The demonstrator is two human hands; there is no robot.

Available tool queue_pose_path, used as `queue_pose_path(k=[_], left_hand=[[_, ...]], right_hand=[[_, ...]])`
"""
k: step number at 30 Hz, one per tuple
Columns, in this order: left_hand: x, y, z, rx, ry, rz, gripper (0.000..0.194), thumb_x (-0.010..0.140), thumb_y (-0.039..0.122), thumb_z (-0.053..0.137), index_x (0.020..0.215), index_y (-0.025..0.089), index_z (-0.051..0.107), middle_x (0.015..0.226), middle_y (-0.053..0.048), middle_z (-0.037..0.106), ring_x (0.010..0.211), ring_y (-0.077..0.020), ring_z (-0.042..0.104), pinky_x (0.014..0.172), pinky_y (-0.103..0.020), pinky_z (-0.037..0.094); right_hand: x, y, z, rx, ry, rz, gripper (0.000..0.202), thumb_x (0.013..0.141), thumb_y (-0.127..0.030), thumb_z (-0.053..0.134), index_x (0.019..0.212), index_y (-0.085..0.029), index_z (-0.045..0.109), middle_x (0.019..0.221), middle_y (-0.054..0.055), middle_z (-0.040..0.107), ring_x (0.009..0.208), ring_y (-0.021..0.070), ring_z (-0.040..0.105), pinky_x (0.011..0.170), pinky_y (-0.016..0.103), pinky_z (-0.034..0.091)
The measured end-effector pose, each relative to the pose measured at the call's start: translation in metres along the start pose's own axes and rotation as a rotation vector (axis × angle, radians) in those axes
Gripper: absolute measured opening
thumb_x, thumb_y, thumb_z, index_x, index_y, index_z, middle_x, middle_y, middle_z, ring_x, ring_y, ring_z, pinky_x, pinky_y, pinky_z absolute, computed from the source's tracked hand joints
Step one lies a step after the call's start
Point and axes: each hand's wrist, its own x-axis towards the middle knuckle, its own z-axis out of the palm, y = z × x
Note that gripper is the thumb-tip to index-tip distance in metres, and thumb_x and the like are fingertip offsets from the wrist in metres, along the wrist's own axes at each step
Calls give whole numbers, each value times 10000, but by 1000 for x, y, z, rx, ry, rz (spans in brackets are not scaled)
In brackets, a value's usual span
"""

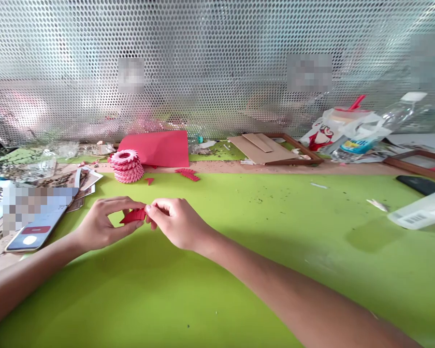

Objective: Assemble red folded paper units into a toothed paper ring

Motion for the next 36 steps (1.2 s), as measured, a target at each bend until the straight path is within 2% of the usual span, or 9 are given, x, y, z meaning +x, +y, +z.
queue_pose_path(k=[3,9,13,17,23,31,36], left_hand=[[0,1,1,47,43,26,207,832,204,666,1009,139,751,773,-50,721,631,-122,621,636,-221,516],[-1,-1,2,181,86,101,208,845,190,647,1022,156,750,753,-25,710,593,-99,609,620,-203,497],[-1,-1,3,233,45,156,217,865,196,616,1038,183,747,759,-25,723,615,-111,632,625,-216,493],[-1,-2,2,242,34,154,203,873,199,602,1014,177,747,781,-38,735,635,-120,651,635,-225,500],[-2,-5,2,255,37,192,238,850,185,608,1050,174,736,806,-39,750,672,-134,667,655,-235,508],[-1,-4,2,274,66,113,223,868,233,622,1056,185,732,800,-27,736,629,-122,648,630,-228,494],[-1,-4,1,314,52,16,404,848,374,682,1212,200,667,976,-58,750,691,-147,676,663,-248,523]], right_hand=[[1,1,-3,33,9,-12,434,980,-465,460,710,-166,620,569,-43,438,504,103,380,524,251,305],[5,8,-3,-54,71,-30,421,994,-439,448,696,-172,579,570,-39,459,499,104,394,529,250,309],[6,13,-2,-86,7,-76,410,1004,-432,435,720,-171,573,645,-11,557,549,115,459,565,247,343],[7,15,-2,-48,-49,-86,400,1007,-430,434,739,-171,578,710,18,619,632,138,525,608,248,374],[7,15,1,-16,-65,-70,417,995,-463,464,733,-165,590,690,7,605,580,123,470,568,244,358],[7,13,0,-5,-33,-81,431,992,-477,473,738,-159,614,664,-5,582,547,111,447,554,241,343],[8,15,1,-15,20,-90,452,988,-506,468,738,-162,618,615,-27,514,524,106,407,545,242,329]])
